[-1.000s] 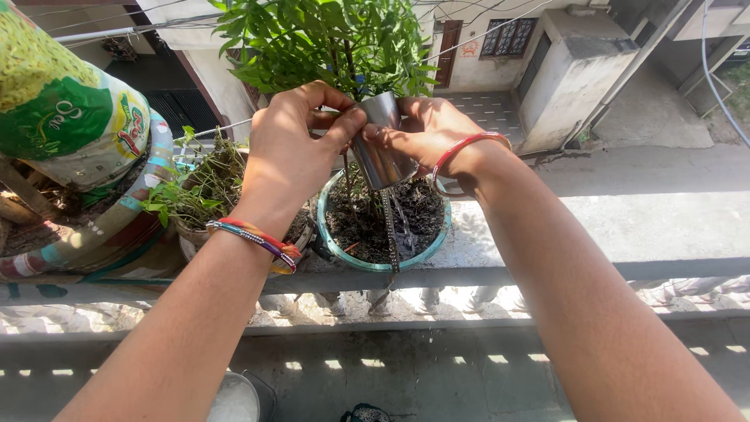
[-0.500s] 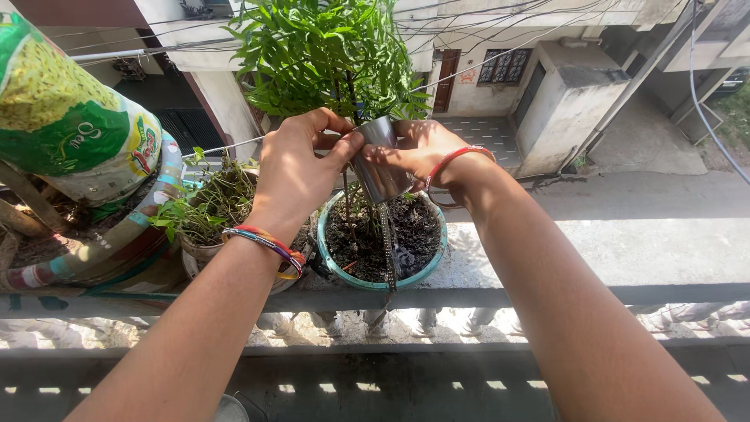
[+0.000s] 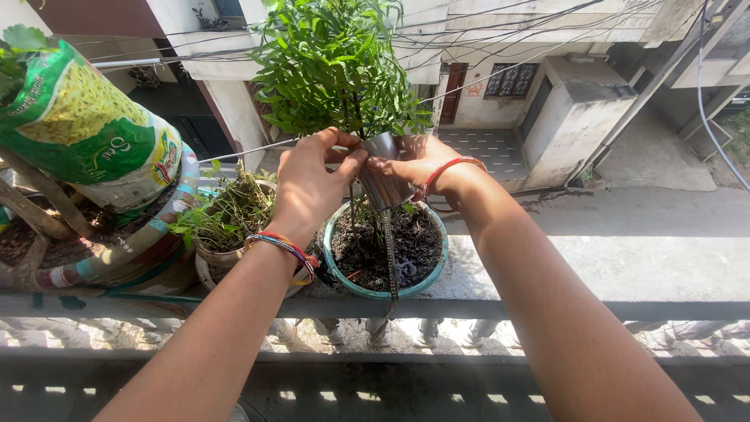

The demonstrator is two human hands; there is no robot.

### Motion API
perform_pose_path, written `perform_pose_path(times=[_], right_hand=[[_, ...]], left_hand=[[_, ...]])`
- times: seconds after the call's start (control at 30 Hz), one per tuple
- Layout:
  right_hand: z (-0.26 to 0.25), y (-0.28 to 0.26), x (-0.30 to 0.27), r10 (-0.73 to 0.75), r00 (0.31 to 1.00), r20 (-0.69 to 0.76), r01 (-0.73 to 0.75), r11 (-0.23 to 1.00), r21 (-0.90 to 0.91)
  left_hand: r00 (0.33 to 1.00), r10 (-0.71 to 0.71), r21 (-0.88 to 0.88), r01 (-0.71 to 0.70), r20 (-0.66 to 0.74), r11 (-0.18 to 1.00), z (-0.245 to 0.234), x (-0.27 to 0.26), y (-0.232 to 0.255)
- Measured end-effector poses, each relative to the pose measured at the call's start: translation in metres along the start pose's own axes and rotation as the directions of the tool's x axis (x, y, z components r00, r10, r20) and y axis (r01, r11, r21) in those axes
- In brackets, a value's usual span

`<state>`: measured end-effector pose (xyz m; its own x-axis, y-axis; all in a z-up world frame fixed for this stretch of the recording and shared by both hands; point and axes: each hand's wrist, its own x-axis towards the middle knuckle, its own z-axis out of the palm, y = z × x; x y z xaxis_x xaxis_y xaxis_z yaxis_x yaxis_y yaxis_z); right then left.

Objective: The person scoops water from a metal bucket using a small metal cup and pours it into several potted plants on a balcony. The person waters each plant multiple times, moving between pots and occasionally adjusting the plants.

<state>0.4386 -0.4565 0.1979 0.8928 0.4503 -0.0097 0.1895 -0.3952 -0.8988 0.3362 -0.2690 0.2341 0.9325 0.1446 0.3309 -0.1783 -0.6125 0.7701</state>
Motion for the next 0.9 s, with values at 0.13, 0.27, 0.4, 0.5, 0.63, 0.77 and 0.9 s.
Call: perform_pose_path(times=[0.13, 0.27, 0.4, 0.5, 0.63, 0.77, 0.9], right_hand=[[0.003, -0.001, 0.008, 0.139, 0.989, -0.053, -0.146, 0.977, -0.152], [0.003, -0.004, 0.015, 0.056, 0.998, -0.039, -0.062, 0.979, -0.197], [0.009, -0.009, 0.012, 0.128, 0.990, -0.060, -0.137, 0.972, -0.191], [0.006, -0.014, 0.009, 0.142, 0.989, -0.042, -0.147, 0.974, -0.172], [0.006, -0.024, -0.001, 0.190, 0.981, -0.042, -0.194, 0.967, -0.168], [0.006, -0.032, -0.019, 0.216, 0.976, -0.039, -0.219, 0.974, -0.066], [0.007, -0.038, -0.028, 0.169, 0.979, -0.114, -0.186, 0.970, -0.159]], left_hand=[[1.000, 0.000, -0.015, 0.000, -0.003, 1.000, -0.005, 0.002, -0.003], [1.000, 0.026, -0.001, -0.026, -0.017, 1.000, -0.005, 0.003, -0.005], [1.000, 0.016, -0.030, -0.016, -0.012, 0.999, -0.011, 0.002, -0.006], [1.000, -0.012, -0.023, 0.012, -0.004, 1.000, -0.008, 0.003, -0.005], [0.999, 0.020, -0.076, -0.017, 0.038, 0.997, -0.010, 0.002, -0.001], [0.996, 0.004, -0.032, -0.001, 0.089, 0.999, -0.015, 0.000, 0.007], [0.994, -0.012, 0.043, 0.008, 0.105, 0.999, -0.018, -0.007, 0.012]])
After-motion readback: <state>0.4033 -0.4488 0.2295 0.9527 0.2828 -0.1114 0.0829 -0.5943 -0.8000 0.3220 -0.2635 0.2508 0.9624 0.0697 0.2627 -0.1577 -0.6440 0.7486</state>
